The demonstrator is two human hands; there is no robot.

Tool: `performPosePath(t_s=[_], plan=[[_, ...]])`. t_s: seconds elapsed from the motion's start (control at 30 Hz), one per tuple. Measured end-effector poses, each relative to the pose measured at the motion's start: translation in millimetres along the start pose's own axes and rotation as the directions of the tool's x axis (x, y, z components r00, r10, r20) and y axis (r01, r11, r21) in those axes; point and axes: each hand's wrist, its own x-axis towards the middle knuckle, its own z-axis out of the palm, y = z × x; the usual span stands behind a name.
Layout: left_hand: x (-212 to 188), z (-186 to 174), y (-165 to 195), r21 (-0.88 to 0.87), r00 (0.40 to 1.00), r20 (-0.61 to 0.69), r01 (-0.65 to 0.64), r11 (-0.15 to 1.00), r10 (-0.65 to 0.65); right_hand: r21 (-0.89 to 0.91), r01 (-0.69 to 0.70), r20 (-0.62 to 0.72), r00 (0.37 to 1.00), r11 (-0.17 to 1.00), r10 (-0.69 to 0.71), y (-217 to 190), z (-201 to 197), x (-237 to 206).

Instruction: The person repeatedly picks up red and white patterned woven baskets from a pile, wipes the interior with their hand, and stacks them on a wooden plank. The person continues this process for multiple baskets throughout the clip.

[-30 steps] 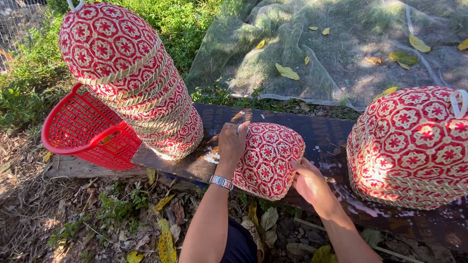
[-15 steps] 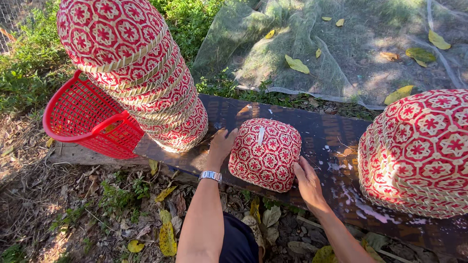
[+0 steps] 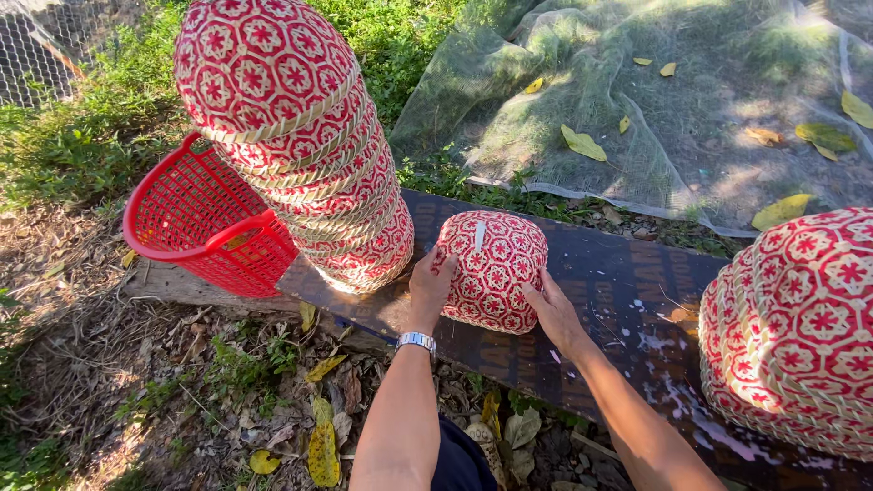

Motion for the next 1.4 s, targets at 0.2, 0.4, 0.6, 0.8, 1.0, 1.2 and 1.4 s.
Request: performPosePath(t_s=[0.2,0.4,0.6,0.8,1.0,1.2,1.4], plan=[[9.1,0.0,-3.2,0.275,0.911,-0.090,0.412,0.869,-0.403,-0.186,-0.017,0.014,1.000,0.982,0.020,0.8,19.4,-1.6],[4.8,-1.1,-12.4,0.170,0.983,-0.137,0.143,0.975,-0.120,-0.205,0.044,0.015,0.999,0.978,-0.042,20.1,8.5,-8.5],[-0.6,-0.5,-11.4,0.140,0.977,-0.070,0.209,0.968,-0.201,-0.329,-0.084,0.071,0.991,0.941,0.114,29.9,-32.9,-29.3],[-8.4,21.3,21.2,0.330,0.952,-0.240,-0.104,0.938,0.190,-0.675,0.142,0.378,0.909,0.724,0.174,-24.4,-110.9,-83.4],[-50.1,85.2,105.1,0.139,0.756,0.020,-0.650,0.747,0.654,-0.641,0.097,0.275,0.955,0.761,0.110,-96.0,-209.7,-183.0],[-138.7,211.5,234.5,-0.211,0.532,0.121,-0.811,0.545,0.838,-0.505,0.311,-0.599,0.545,0.805,-0.586,-78.4,-351.6,-234.1],[-187.8,316.0,329.7,0.025,0.585,0.201,-0.805,0.593,0.786,-0.576,0.080,-0.669,0.525,0.813,-0.526,-25.1,-409.7,-233.9]])
